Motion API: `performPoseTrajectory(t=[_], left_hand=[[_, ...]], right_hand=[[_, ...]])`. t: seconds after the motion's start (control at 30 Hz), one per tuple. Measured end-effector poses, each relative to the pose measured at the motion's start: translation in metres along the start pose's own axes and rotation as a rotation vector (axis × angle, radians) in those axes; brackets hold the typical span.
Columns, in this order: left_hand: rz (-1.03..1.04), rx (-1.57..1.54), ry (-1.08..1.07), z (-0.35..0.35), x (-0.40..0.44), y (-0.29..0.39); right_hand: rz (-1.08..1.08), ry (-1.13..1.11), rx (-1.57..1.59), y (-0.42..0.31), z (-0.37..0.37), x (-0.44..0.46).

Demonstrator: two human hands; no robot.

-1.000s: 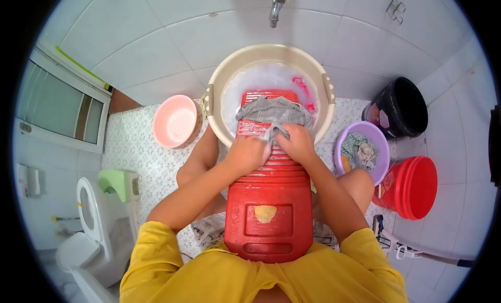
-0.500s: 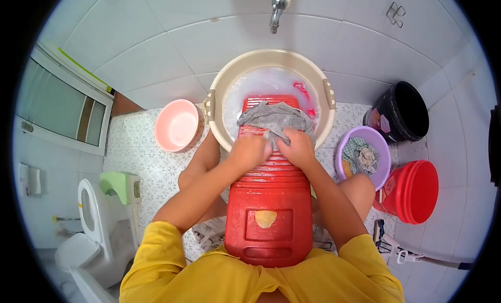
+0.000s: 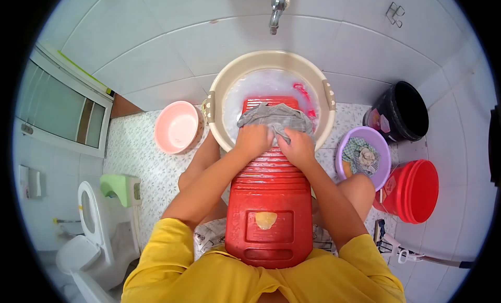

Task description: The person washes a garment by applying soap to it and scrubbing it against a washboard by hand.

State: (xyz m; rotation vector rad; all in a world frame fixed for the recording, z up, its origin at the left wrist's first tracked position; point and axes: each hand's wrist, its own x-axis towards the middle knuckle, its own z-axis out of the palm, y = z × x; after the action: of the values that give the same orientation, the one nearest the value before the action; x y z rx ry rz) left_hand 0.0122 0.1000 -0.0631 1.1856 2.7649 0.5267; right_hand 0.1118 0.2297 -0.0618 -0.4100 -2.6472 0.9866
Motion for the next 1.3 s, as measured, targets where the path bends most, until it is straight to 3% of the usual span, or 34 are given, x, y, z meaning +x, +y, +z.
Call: performPoseTrajectory(t=[0.1, 0.23, 0.3, 0.37, 0.5, 0.63, 0.73, 0.83, 0.93, 1.03, 1.1, 1.13, 1.2, 1.23, 1.3], left_hand=[[0.165, -0.064, -0.143, -0.038, -0.048, 0.016], [0.156, -0.072, -0.143, -0.032, -0.047, 0.014], [-0.003, -0.063, 0.044, -0.002, -0.019, -0.001], [-0.076, 0.009, 0.055, 0.002, 0.020, -0.008], [-0.060, 0.026, 0.179, 0.012, 0.025, -0.012], [0.153, -0.081, -0.120, -0.037, -0.047, 0.015], [0.154, -0.046, -0.097, -0.044, -0.064, 0.021], [0.018, 0.021, 0.083, -0.002, -0.025, -0.003], [-0.004, 0.093, 0.043, -0.002, 0.015, -0.012], [-0.028, 0.089, 0.054, -0.006, 0.025, -0.035], [-0.364, -0.478, -0.089, -0.019, 0.021, -0.066], [-0.370, -0.471, -0.089, -0.028, 0.014, -0.069], [-0.734, -1.072, -0.199, -0.044, -0.001, -0.070], [-0.735, -1.069, -0.194, -0.047, -0.008, -0.068], [-0.291, -0.583, -0.079, -0.048, -0.020, -0.060]], right_hand=[[-0.053, -0.033, 0.057, 0.004, 0.001, -0.002], [-0.164, 0.033, 0.140, 0.009, 0.006, -0.003], [-0.101, 0.010, 0.070, 0.008, 0.005, -0.003], [-0.054, -0.006, -0.004, 0.001, 0.002, -0.003], [0.013, 0.000, 0.010, -0.004, -0.004, 0.001], [-0.028, -0.003, 0.089, 0.002, -0.002, -0.002], [-0.100, -0.005, 0.109, 0.003, -0.003, -0.004], [-0.142, 0.014, 0.096, 0.005, 0.002, -0.002], [0.010, -0.012, 0.009, -0.001, 0.001, 0.002], [0.009, 0.026, 0.022, -0.002, -0.002, 0.002], [0.018, 0.022, 0.111, 0.002, -0.004, 0.000], [0.026, 0.009, 0.196, 0.004, -0.004, -0.001], [-0.002, -0.030, 0.272, 0.013, -0.006, 0.003], [-0.024, -0.064, 0.340, 0.017, -0.006, 0.005], [0.036, -0.088, 0.455, 0.027, 0.002, 0.008]])
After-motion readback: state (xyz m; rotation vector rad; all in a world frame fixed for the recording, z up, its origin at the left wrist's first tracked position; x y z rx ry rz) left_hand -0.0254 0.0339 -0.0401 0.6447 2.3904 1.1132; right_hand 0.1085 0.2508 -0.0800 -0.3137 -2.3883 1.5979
